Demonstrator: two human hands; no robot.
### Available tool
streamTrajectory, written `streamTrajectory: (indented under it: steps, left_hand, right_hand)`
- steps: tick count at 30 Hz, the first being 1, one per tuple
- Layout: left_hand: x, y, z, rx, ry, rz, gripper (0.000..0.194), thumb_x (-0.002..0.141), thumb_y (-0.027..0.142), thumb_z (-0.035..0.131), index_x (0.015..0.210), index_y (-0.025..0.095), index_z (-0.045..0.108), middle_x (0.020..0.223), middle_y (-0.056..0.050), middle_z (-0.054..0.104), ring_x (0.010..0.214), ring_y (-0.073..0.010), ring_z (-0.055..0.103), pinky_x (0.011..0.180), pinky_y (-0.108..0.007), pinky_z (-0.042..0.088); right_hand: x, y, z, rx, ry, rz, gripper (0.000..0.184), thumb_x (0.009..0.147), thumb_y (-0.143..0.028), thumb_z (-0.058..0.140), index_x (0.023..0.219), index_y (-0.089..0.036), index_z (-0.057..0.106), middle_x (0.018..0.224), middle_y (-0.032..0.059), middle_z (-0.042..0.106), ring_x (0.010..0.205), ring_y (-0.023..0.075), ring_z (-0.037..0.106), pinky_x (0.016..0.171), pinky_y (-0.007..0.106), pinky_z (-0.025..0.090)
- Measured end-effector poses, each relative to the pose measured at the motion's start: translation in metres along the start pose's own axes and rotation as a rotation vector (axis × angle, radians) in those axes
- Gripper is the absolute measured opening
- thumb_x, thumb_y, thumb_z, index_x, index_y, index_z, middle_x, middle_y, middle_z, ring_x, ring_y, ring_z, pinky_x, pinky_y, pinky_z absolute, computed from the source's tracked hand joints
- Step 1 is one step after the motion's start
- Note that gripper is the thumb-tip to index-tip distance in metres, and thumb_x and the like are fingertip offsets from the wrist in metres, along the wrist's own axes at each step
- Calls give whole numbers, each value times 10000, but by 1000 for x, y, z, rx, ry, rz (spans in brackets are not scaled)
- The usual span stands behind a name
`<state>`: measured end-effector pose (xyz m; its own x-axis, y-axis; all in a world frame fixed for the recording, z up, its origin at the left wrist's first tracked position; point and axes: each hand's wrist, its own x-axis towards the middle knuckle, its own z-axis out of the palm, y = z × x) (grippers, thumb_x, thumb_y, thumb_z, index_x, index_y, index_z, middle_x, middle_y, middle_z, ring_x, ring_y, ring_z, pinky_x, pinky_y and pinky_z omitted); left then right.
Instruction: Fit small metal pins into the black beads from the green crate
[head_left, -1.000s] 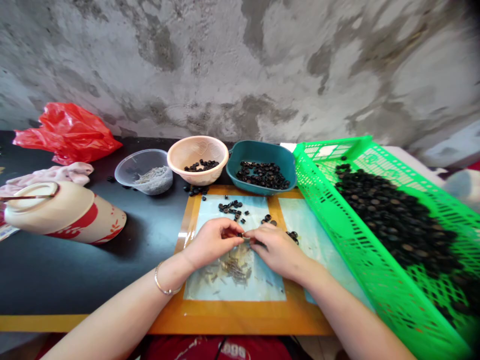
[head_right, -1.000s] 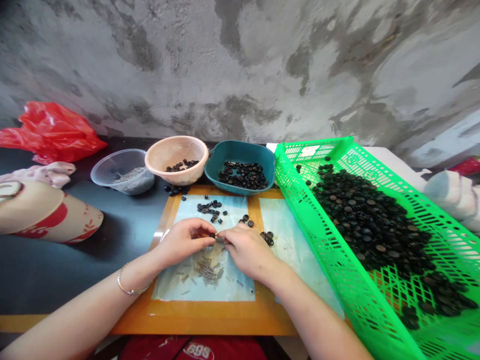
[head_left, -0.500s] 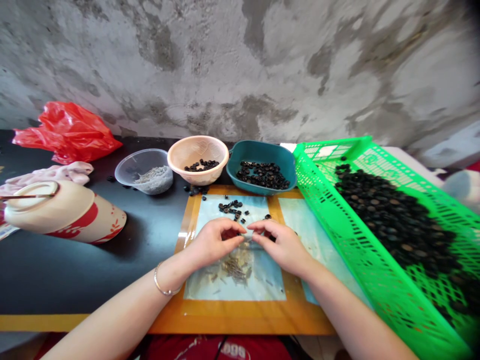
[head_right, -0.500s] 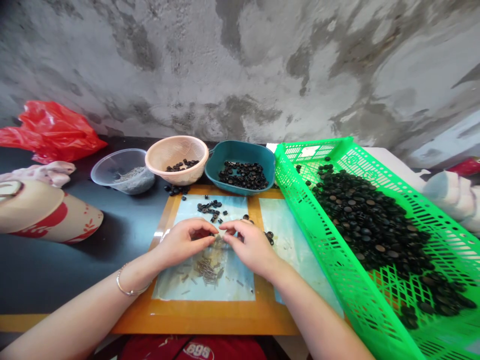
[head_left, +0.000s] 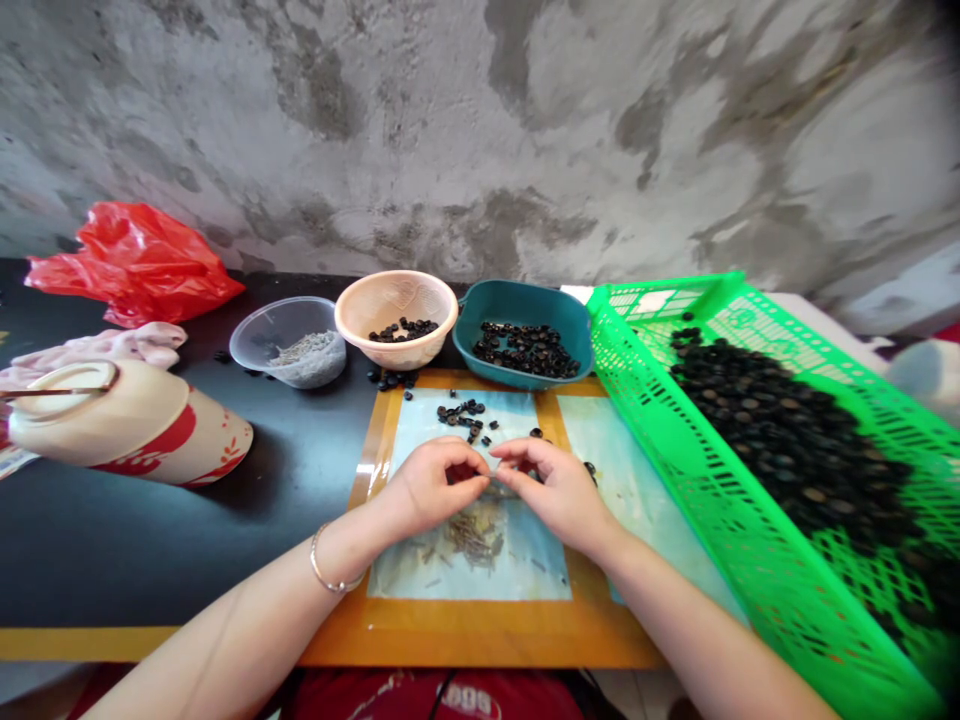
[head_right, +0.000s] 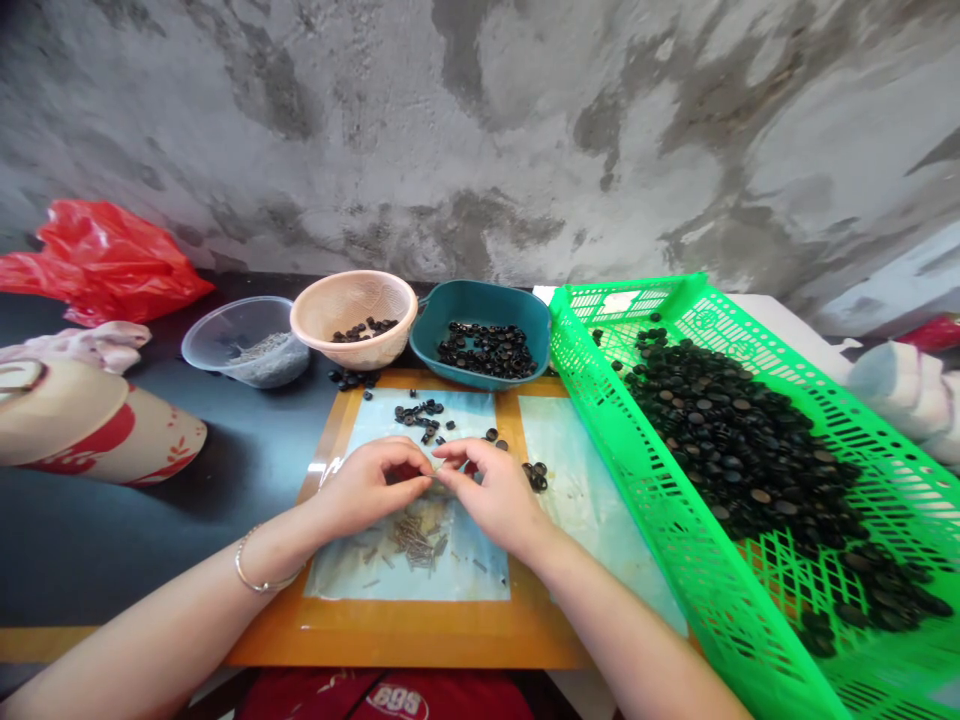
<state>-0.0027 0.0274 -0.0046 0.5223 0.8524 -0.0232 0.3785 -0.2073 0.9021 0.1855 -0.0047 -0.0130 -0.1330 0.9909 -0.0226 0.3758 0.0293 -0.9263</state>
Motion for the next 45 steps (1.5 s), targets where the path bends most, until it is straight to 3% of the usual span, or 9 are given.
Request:
streamTrajectory:
  steps: [7, 13, 18, 23, 26, 32, 35, 40, 45]
  left_hand:
    - [0, -2, -1, 19, -41, 1, 92, 782, 158, 613, 754, 161, 701, 771, -21, 626, 690, -131, 569, 640, -236, 447]
    - [0, -5, 0, -69, -43, -120, 207, 731, 140, 680, 934, 174, 697, 787, -7, 659, 698, -135, 583, 665, -244, 474]
    - [-1, -3, 2, -238, 1, -175, 148, 696, 131, 715, 830, 164, 663, 755, 6, 673, 694, -128, 609, 648, -224, 487]
    - [0, -3, 3, -205, 23, -164, 97, 705, 168, 735, 791, 164, 689, 746, -7, 698, 674, -141, 621, 628, -236, 488]
    - [0, -2, 2, -113, 38, -122, 72, 732, 159, 725, 802, 176, 716, 766, -12, 721, 684, -150, 638, 642, -244, 495]
    - [-4, -7, 5, 153, 26, 199, 91, 786, 120, 692, 837, 177, 743, 863, -53, 738, 834, -187, 662, 788, -290, 506]
    - [-5, -11, 7, 190, 28, 255, 102, 806, 112, 665, 831, 176, 741, 860, -60, 733, 828, -187, 660, 782, -299, 513]
    - [-5, -6, 9, -2, 135, 99, 76, 762, 146, 700, 807, 198, 732, 852, -41, 736, 821, -186, 669, 777, -306, 529]
    - [-1, 3, 9, -470, 136, -264, 185, 671, 198, 756, 840, 174, 685, 761, -13, 724, 700, -167, 689, 680, -287, 557]
  right_hand:
    - [2, 0, -4, 13, 22, 11, 167, 803, -195, 658, 965, -207, 694, 876, 17, 708, 783, 176, 632, 733, 306, 483]
    - [1, 1, -2, -58, 11, -23, 241, 787, -168, 676, 1022, -222, 689, 887, 10, 707, 780, 172, 633, 725, 301, 479]
    - [1, 2, 0, -67, -2, -21, 235, 787, -161, 661, 1014, -215, 690, 877, 13, 711, 756, 170, 630, 709, 298, 484]
    - [1, -1, -2, -73, -16, -5, 242, 775, -152, 661, 1009, -208, 686, 872, 12, 712, 751, 166, 630, 713, 297, 487]
    - [0, -3, -4, -81, -30, 1, 264, 771, -127, 651, 1020, -208, 678, 839, 3, 712, 739, 162, 635, 711, 292, 486]
    - [-1, -1, -5, -106, -36, -29, 284, 769, -119, 671, 1038, -210, 660, 781, -16, 705, 722, 154, 638, 720, 283, 482]
    - [-1, 2, 1, -64, -41, 11, 266, 760, -106, 670, 1009, -198, 663, 741, -20, 695, 680, 145, 631, 691, 273, 485]
    - [2, -5, -1, -44, -6, 17, 263, 764, -145, 684, 1021, -197, 673, 751, -11, 705, 701, 157, 641, 705, 283, 494]
    - [2, -5, -60, -360, 40, 7, 210, 792, -264, 700, 1000, -242, 714, 921, 27, 710, 785, 196, 638, 723, 315, 494]
